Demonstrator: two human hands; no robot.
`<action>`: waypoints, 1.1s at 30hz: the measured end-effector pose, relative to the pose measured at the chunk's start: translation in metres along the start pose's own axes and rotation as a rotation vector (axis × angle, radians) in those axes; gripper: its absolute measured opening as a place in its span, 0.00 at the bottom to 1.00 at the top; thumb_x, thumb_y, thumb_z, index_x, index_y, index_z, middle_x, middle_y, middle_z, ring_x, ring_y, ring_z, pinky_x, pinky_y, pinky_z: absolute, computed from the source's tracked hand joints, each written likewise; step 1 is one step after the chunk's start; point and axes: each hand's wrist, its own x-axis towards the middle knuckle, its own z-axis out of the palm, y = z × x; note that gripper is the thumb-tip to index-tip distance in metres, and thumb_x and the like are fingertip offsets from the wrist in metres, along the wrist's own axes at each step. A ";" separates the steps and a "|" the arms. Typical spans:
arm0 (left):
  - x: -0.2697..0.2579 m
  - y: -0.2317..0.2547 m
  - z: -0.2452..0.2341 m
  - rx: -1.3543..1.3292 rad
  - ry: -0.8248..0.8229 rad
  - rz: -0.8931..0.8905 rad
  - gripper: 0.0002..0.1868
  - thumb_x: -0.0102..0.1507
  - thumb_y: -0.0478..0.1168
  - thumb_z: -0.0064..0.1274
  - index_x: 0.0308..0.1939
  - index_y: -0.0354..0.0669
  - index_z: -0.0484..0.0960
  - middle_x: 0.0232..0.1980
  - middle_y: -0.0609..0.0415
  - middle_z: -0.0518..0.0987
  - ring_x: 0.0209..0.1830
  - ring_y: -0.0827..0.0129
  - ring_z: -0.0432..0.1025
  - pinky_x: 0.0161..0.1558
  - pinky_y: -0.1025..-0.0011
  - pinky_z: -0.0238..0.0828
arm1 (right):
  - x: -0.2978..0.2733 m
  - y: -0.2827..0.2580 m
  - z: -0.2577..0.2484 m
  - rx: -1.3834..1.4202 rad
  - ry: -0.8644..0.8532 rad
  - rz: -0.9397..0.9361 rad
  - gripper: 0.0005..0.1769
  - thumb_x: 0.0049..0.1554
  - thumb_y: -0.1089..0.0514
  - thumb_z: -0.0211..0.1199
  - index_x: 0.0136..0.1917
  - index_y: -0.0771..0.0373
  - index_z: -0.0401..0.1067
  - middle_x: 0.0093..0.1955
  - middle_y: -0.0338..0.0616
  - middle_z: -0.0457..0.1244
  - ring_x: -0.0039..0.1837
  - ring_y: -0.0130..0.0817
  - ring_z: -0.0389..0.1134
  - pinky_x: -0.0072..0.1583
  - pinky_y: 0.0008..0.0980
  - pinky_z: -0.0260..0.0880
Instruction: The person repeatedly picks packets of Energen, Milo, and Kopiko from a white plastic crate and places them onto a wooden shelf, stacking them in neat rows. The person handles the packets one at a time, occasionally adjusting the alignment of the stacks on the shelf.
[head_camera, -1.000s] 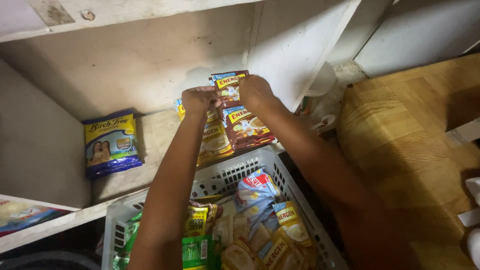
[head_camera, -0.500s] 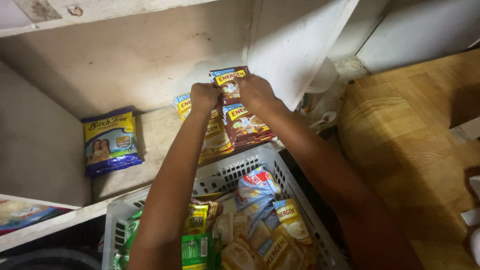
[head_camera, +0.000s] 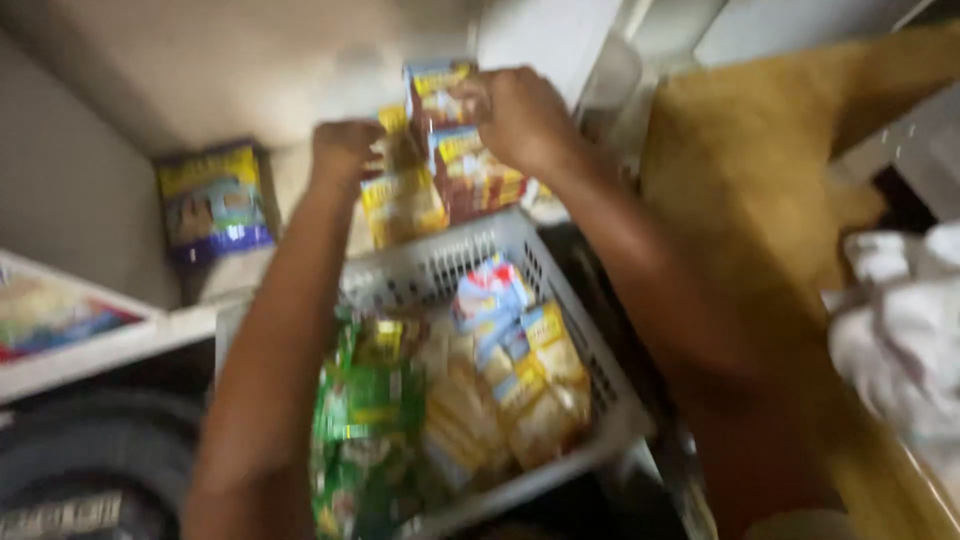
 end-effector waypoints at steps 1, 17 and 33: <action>-0.016 -0.003 -0.006 0.000 0.003 -0.023 0.06 0.62 0.41 0.57 0.40 0.46 0.85 0.37 0.55 0.81 0.35 0.64 0.78 0.32 0.64 0.75 | -0.015 -0.009 -0.003 0.008 -0.020 0.009 0.14 0.61 0.61 0.61 0.59 0.52 0.80 0.52 0.53 0.70 0.52 0.53 0.72 0.58 0.47 0.70; -0.227 -0.046 -0.052 -0.070 -0.076 -0.148 0.08 0.65 0.38 0.55 0.45 0.43 0.85 0.37 0.56 0.83 0.29 0.69 0.76 0.31 0.71 0.73 | -0.140 -0.018 0.166 -0.209 -0.631 -0.122 0.11 0.58 0.52 0.60 0.45 0.58 0.80 0.46 0.57 0.70 0.50 0.57 0.72 0.55 0.54 0.70; -0.234 -0.077 -0.073 0.296 0.162 0.346 0.05 0.61 0.31 0.57 0.41 0.36 0.86 0.33 0.55 0.84 0.26 0.75 0.77 0.31 0.77 0.74 | -0.178 -0.012 0.169 0.183 -1.131 -0.173 0.37 0.40 0.38 0.77 0.57 0.62 0.77 0.51 0.47 0.73 0.52 0.39 0.74 0.53 0.37 0.72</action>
